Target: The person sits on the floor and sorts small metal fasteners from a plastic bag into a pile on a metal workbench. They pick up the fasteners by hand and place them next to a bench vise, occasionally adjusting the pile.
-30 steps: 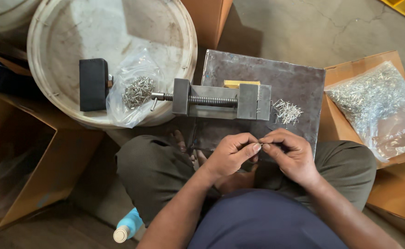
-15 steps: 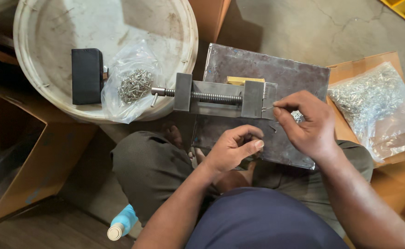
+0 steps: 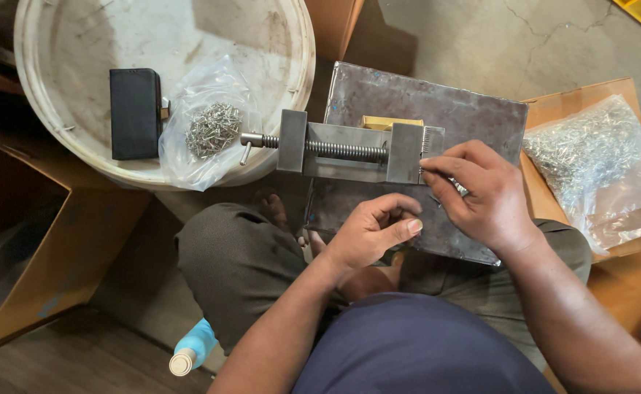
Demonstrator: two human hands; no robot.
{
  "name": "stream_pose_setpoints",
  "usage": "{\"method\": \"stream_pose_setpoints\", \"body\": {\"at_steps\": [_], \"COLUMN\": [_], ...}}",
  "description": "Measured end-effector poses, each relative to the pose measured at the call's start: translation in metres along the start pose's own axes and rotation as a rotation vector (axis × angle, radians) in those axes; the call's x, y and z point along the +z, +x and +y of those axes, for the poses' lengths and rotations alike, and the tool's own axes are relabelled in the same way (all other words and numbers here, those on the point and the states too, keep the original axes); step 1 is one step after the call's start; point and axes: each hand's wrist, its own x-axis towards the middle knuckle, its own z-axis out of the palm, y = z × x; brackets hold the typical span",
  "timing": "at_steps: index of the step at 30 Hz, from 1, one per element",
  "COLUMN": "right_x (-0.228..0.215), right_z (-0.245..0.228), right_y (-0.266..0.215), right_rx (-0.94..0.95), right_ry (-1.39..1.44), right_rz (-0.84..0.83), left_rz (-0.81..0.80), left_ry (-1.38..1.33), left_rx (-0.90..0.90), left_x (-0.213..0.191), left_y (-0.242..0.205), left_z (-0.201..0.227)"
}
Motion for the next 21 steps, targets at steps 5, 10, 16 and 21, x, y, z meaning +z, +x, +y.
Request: {"method": "stream_pose_setpoints", "body": {"at_steps": [5, 10, 16, 21], "right_x": [0.001, 0.008, 0.016, 0.020], "right_z": [0.016, 0.035, 0.039, 0.039], "right_y": [-0.021, -0.063, -0.084, -0.081], "right_rx": [0.072, 0.121, 0.061, 0.062], "right_ry": [0.041, -0.014, -0.171, -0.239], "right_rz": [0.097, -0.005, -0.046, -0.053], "left_rz": [0.024, -0.037, -0.058, -0.049], "left_ry": [0.050, -0.078, -0.058, -0.012], "left_rx": [0.001, 0.010, 0.023, 0.038], "left_x": [-0.004, -0.007, -0.007, -0.007], "left_y": [0.002, 0.002, 0.001, 0.001], "left_z": [-0.002, -0.012, -0.012, -0.011]}}
